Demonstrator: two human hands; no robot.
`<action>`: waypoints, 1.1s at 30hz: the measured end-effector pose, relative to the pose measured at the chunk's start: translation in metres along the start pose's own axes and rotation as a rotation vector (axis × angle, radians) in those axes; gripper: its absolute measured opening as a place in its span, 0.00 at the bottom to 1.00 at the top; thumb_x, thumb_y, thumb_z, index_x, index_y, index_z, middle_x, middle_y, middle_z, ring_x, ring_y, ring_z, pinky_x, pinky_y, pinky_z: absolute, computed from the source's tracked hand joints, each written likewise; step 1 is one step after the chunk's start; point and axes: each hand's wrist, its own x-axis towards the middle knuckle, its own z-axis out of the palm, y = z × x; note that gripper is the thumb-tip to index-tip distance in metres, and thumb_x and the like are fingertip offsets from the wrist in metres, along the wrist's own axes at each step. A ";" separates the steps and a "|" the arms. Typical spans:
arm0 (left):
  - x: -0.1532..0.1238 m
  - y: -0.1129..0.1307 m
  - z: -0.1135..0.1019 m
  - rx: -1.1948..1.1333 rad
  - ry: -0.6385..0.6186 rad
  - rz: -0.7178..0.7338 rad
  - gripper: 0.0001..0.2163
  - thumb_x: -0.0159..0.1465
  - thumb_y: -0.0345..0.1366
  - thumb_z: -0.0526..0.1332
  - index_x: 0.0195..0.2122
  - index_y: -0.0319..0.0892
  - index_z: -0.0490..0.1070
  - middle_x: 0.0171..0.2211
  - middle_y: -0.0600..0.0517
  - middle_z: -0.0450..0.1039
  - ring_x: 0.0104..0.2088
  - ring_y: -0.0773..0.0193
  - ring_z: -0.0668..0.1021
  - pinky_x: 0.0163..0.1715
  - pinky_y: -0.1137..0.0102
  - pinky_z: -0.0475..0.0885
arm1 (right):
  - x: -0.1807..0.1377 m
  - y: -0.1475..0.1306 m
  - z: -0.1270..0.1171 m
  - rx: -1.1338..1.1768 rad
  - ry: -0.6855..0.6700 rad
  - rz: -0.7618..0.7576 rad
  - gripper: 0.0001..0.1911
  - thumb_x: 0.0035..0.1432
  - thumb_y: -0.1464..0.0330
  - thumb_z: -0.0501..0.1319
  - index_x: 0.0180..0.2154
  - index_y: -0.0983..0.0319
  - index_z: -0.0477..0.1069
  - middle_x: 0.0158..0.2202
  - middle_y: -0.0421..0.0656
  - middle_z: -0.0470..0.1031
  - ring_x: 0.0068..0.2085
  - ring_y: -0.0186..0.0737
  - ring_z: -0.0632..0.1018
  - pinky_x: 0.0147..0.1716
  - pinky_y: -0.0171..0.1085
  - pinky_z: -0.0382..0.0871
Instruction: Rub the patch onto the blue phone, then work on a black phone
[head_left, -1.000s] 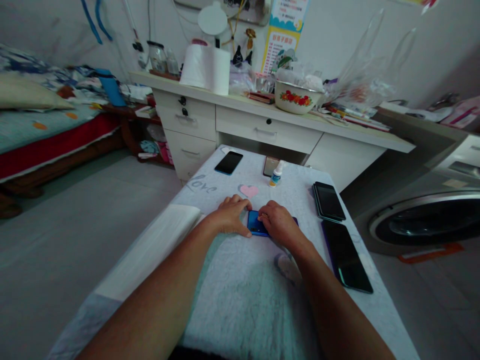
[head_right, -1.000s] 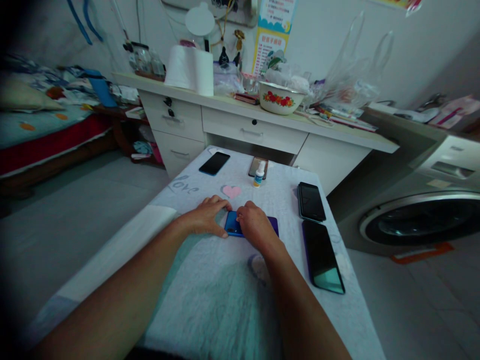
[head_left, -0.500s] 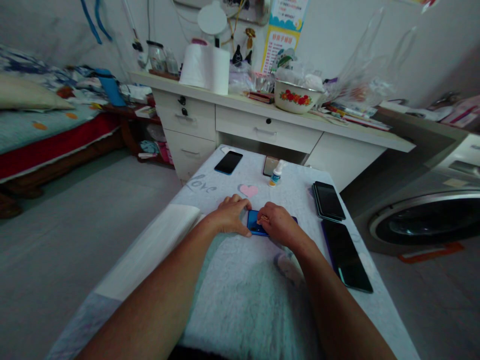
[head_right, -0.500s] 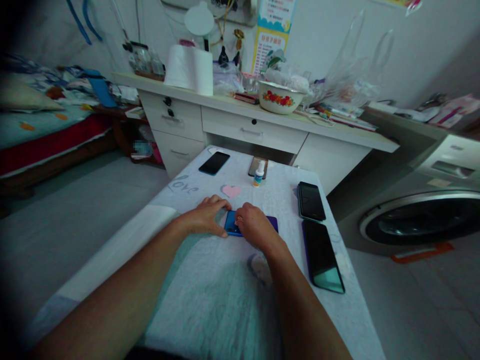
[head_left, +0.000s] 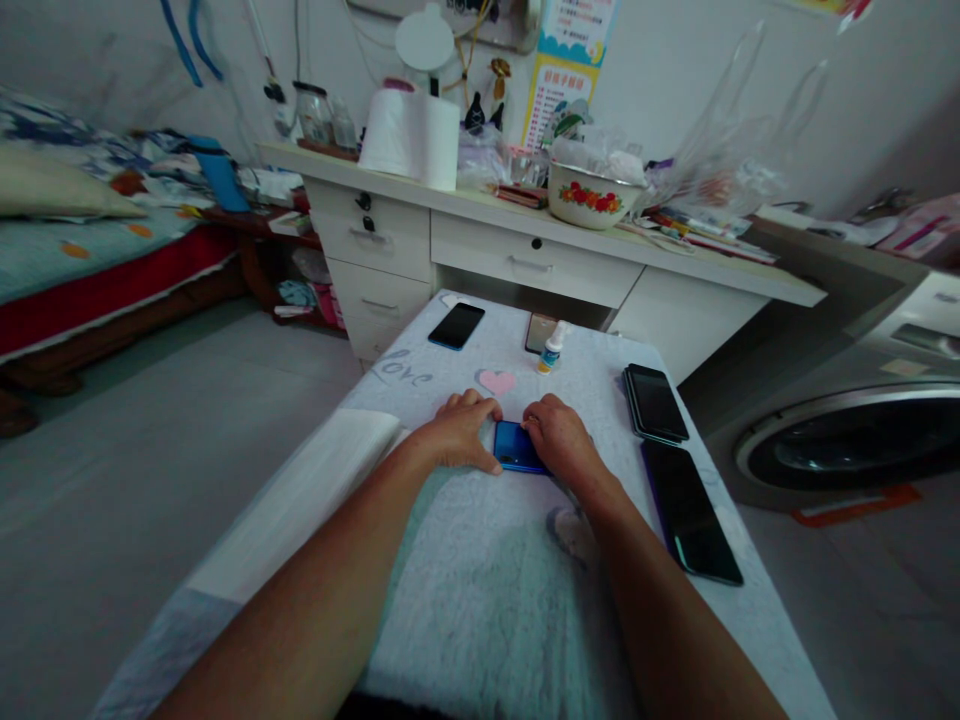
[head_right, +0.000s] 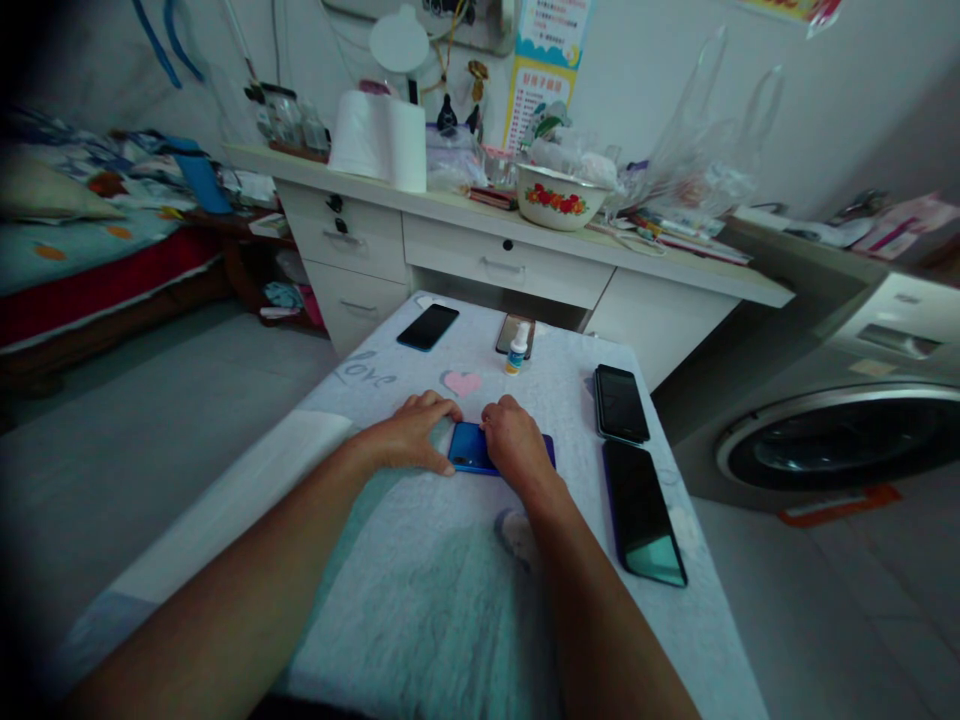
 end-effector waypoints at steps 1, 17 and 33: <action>0.000 0.000 0.000 0.003 0.000 0.002 0.33 0.41 0.50 0.69 0.49 0.50 0.64 0.50 0.49 0.60 0.52 0.50 0.64 0.51 0.62 0.63 | 0.001 -0.002 0.001 0.004 0.003 -0.016 0.10 0.63 0.69 0.54 0.39 0.63 0.73 0.39 0.46 0.69 0.38 0.37 0.72 0.39 0.33 0.60; 0.001 -0.004 0.002 -0.012 0.005 0.016 0.33 0.40 0.49 0.69 0.49 0.51 0.64 0.49 0.50 0.60 0.51 0.51 0.64 0.51 0.62 0.63 | 0.000 0.014 -0.009 -0.010 -0.034 -0.021 0.10 0.61 0.70 0.55 0.38 0.63 0.75 0.37 0.46 0.71 0.39 0.37 0.72 0.39 0.33 0.59; 0.000 0.001 -0.001 0.001 -0.007 -0.011 0.33 0.40 0.50 0.69 0.49 0.51 0.64 0.50 0.50 0.60 0.52 0.50 0.64 0.51 0.61 0.63 | -0.012 0.018 -0.028 0.117 -0.140 -0.101 0.07 0.55 0.73 0.59 0.33 0.64 0.76 0.34 0.44 0.73 0.34 0.34 0.72 0.35 0.31 0.60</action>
